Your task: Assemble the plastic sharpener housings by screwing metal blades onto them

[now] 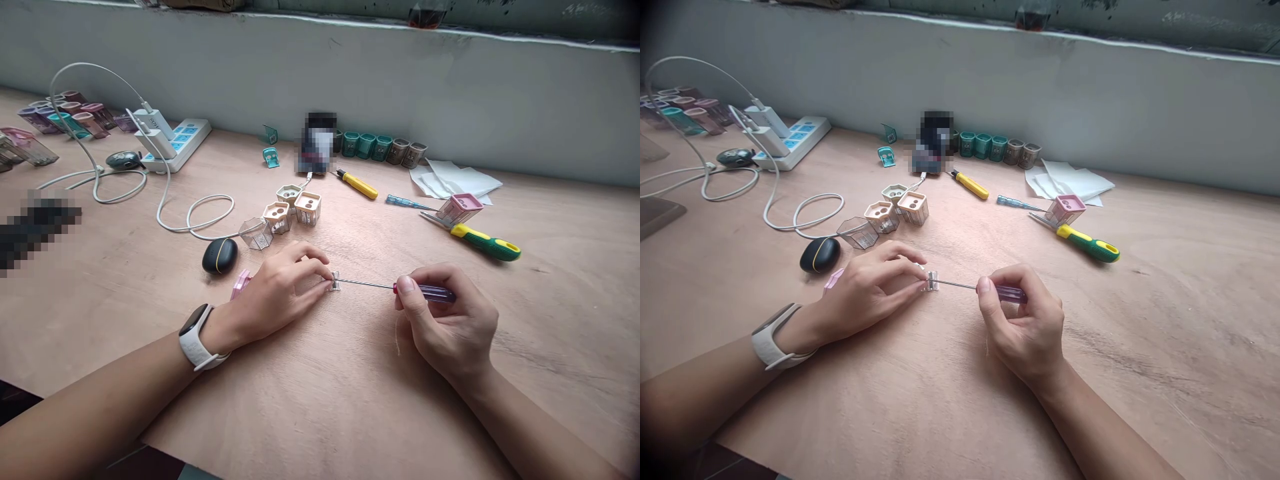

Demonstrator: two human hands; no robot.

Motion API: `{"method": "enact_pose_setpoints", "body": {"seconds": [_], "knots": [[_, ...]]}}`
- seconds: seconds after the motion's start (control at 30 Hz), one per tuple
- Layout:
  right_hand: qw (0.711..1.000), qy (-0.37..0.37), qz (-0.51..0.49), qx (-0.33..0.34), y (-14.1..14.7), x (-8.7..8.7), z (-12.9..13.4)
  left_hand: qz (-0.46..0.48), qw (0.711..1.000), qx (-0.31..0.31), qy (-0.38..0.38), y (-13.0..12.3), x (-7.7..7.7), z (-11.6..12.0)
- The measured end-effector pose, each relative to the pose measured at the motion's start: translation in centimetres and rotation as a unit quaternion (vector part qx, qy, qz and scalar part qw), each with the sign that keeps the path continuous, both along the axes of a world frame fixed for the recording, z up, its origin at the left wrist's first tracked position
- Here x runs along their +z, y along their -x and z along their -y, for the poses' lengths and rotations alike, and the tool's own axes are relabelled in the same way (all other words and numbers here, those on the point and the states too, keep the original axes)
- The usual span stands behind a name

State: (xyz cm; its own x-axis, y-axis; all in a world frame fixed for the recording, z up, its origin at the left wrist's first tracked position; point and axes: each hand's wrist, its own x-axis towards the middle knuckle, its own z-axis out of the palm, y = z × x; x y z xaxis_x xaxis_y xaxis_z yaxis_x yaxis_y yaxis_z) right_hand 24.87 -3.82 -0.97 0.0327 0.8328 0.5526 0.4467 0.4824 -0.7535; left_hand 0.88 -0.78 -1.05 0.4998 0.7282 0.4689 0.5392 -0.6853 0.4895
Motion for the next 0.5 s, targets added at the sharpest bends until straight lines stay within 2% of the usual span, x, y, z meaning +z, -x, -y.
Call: {"method": "enact_pose_setpoints", "body": {"seconds": [0.2, 0.5], "knots": [[0.998, 0.042, -0.023, 0.033, -0.17, -0.25, 0.28, -0.006, 1.0, -0.002, 0.005, -0.09, 0.24, 0.05], [0.998, 0.03, -0.014, 0.048, -0.19, -0.44, 0.31, -0.006, 1.0, -0.002, 0.013, -0.2, 0.29, 0.07]]}}
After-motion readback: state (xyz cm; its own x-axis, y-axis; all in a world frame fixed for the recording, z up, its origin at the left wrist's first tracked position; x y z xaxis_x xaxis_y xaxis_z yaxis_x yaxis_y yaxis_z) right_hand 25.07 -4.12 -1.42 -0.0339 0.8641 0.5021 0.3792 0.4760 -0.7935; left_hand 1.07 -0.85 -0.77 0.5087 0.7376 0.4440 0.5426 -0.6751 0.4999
